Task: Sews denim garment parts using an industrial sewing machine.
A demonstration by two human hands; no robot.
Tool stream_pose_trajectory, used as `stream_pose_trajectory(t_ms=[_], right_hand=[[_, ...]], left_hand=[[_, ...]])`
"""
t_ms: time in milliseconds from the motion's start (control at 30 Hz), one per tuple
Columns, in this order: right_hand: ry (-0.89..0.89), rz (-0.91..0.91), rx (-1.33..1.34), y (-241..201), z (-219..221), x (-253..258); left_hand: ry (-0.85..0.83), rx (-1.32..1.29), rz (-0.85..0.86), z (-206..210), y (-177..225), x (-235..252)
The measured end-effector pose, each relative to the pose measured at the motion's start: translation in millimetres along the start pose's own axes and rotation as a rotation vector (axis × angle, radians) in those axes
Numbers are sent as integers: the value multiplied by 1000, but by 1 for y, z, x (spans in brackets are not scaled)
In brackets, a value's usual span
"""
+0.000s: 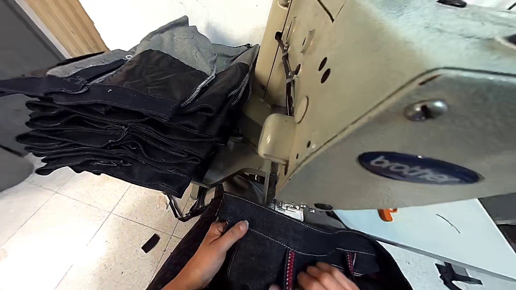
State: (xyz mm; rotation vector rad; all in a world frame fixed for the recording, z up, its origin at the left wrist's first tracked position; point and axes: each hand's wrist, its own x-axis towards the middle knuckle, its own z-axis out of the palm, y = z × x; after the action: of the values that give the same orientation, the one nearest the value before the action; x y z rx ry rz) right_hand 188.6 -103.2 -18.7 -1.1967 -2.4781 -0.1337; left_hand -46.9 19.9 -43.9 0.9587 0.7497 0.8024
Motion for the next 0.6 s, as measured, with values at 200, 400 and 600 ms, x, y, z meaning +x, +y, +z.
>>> stream_pose_trajectory(t_ms=[200,400,600], right_hand=[[356,243,-277,32,-11,16],[463,301,-95,29,-10,42],[259,677,658,24,-21,52]], left_hand=[[-30,1,-5,-1,4,-1],[-52,29,-9,-3,4,2],[-56,93,-27,-10,5,2]])
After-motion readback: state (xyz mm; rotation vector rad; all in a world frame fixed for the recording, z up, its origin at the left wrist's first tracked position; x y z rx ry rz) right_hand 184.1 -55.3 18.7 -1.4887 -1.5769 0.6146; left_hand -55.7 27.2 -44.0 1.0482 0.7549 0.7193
